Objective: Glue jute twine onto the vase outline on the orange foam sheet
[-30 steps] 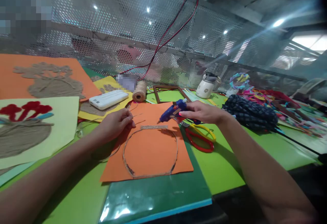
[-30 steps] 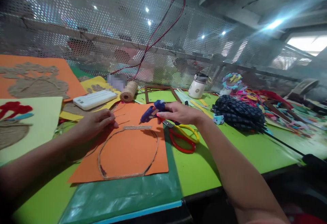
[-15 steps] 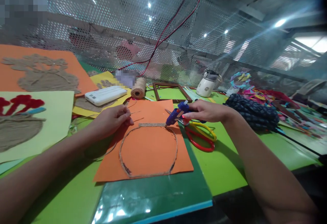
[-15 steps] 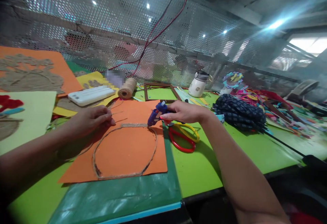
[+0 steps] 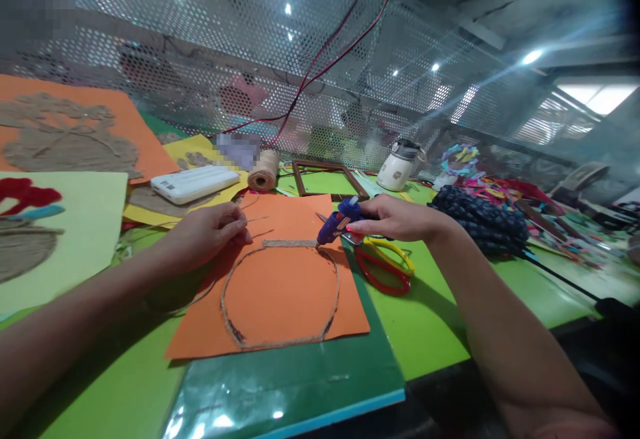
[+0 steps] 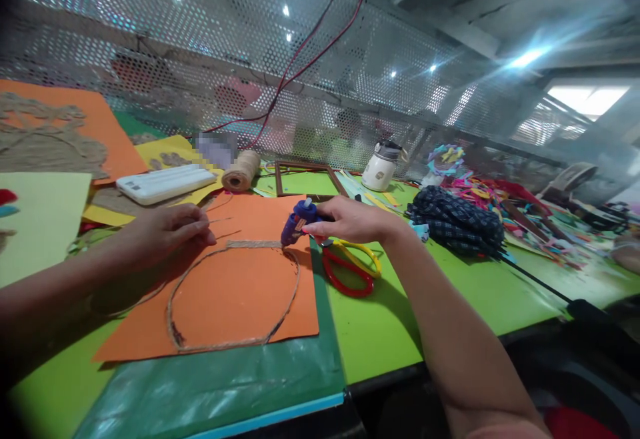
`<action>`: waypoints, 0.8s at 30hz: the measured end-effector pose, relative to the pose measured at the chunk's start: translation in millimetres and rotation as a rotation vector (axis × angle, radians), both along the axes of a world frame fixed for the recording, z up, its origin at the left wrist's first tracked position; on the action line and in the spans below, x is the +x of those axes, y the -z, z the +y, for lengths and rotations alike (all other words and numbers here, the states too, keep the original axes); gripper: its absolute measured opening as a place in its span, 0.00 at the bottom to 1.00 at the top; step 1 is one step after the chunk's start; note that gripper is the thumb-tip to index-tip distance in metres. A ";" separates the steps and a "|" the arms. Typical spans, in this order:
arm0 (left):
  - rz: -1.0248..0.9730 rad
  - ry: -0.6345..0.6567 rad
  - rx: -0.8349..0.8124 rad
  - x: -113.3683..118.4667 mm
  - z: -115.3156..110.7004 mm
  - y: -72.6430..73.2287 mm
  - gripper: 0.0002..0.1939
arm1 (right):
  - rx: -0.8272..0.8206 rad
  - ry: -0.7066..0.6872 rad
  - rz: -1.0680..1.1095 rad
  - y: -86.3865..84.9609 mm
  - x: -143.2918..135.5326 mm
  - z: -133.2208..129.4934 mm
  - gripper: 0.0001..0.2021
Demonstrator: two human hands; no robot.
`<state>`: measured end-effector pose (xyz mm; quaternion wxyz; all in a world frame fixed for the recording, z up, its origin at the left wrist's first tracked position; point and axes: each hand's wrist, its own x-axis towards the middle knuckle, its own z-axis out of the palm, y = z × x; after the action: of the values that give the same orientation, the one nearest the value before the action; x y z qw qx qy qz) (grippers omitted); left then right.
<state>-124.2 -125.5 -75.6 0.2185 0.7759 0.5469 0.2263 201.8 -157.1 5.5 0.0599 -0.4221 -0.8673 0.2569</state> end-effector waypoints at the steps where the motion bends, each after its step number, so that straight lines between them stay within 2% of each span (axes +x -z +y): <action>1: 0.004 0.005 -0.003 -0.1 0.5 0.0 0.14 | 0.002 0.007 -0.007 -0.2 -1.1 -0.7 0.19; 7: 0.037 -0.016 -0.005 0.4 2.0 1.6 0.14 | 0.035 0.022 -0.035 0.4 -4.6 -2.6 0.20; 16: 0.060 -0.019 0.008 4.7 -5.2 -6.3 0.11 | 0.055 0.018 -0.028 1.8 -3.1 -2.9 0.22; 24: 0.039 -0.032 0.027 3.3 -2.4 -1.4 0.13 | 0.076 0.031 -0.008 5.4 -10.1 -3.3 0.23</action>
<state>-120.8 -127.8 -74.2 0.1939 0.7742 0.5601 0.2220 191.7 -160.4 0.1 0.0762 -0.4339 -0.8700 0.2212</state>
